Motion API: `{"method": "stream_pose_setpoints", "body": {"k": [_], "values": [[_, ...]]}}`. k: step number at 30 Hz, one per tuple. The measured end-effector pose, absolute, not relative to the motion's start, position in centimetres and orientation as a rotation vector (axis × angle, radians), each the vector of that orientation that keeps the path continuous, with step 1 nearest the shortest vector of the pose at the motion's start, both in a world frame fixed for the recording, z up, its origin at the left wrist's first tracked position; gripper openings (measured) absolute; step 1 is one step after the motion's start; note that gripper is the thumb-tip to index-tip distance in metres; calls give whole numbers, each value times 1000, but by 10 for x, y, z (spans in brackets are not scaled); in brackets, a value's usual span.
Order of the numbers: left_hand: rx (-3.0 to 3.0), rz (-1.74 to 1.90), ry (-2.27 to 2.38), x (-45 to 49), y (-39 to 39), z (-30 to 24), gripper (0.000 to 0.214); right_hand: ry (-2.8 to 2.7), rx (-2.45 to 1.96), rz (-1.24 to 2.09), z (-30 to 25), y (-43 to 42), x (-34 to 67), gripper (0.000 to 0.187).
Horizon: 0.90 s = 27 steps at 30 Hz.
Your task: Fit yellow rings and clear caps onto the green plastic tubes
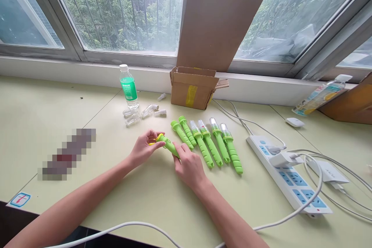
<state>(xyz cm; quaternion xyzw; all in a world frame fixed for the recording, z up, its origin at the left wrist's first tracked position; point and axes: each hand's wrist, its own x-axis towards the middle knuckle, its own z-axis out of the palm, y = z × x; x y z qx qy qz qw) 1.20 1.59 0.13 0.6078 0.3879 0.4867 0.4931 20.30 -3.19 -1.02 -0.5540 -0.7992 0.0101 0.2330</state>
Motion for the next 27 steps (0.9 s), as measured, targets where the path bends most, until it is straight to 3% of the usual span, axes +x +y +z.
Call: {"method": "stream_pose_setpoints", "body": {"k": [16,27], "values": [[1813,1233,967,11,19,-8,32,-2135,-1531,43,-10,-32,206,39],[1887,1318,984,10,19,-9,30,-2045,-1386,275,-11,-31,207,40]]}}
